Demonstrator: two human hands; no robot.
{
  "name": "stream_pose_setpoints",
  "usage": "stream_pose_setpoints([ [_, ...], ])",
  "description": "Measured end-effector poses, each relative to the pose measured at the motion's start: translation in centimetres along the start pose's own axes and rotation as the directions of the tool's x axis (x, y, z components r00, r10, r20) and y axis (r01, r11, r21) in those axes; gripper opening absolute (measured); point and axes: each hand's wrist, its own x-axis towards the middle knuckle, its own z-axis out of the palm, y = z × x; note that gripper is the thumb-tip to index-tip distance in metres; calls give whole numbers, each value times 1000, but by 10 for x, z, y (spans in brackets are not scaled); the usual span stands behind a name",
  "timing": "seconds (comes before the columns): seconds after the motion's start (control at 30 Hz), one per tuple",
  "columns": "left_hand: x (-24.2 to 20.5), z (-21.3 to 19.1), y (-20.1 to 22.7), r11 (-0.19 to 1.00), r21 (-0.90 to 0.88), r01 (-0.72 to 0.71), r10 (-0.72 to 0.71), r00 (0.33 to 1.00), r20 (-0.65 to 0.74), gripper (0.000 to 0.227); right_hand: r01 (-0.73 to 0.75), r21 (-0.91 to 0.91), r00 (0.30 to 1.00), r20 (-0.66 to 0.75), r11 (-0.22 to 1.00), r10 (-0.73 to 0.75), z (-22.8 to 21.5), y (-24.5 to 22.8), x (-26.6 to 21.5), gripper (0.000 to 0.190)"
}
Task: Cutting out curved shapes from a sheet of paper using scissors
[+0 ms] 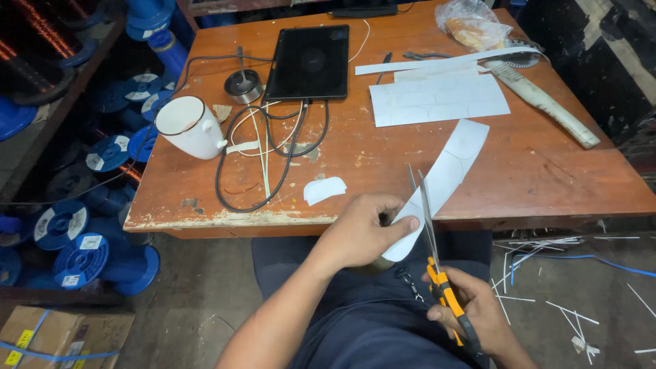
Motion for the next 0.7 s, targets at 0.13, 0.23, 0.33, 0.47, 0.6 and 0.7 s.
stream_pose_setpoints([
  [0.13,1,-3,-1,1000,15,-7,7,1000,30,25,-1,-23,1000,1,1000,1,-1,-2,1,48],
  [0.23,3,-7,-2,999,-5,-53,53,997,57,32,-24,-25,1000,13,999,24,-3,-1,1,50],
  [0.33,5,-14,2,998,64,-22,16,996,88,26,-7,6,1000,26,1000,7,-6,4,2,50],
  [0.47,8,-19,1,983,142,-113,96,988,122,26,8,-57,1000,18,998,-7,-4,-3,1,48],
  [0.6,10,-20,2,984,146,-100,79,986,144,23,-1,-11,999,35,1000,1,-4,-2,1,49],
  [0.7,9,-22,4,987,141,-80,59,987,148,26,-3,-11,999,36,1000,3,0,-10,1,47],
])
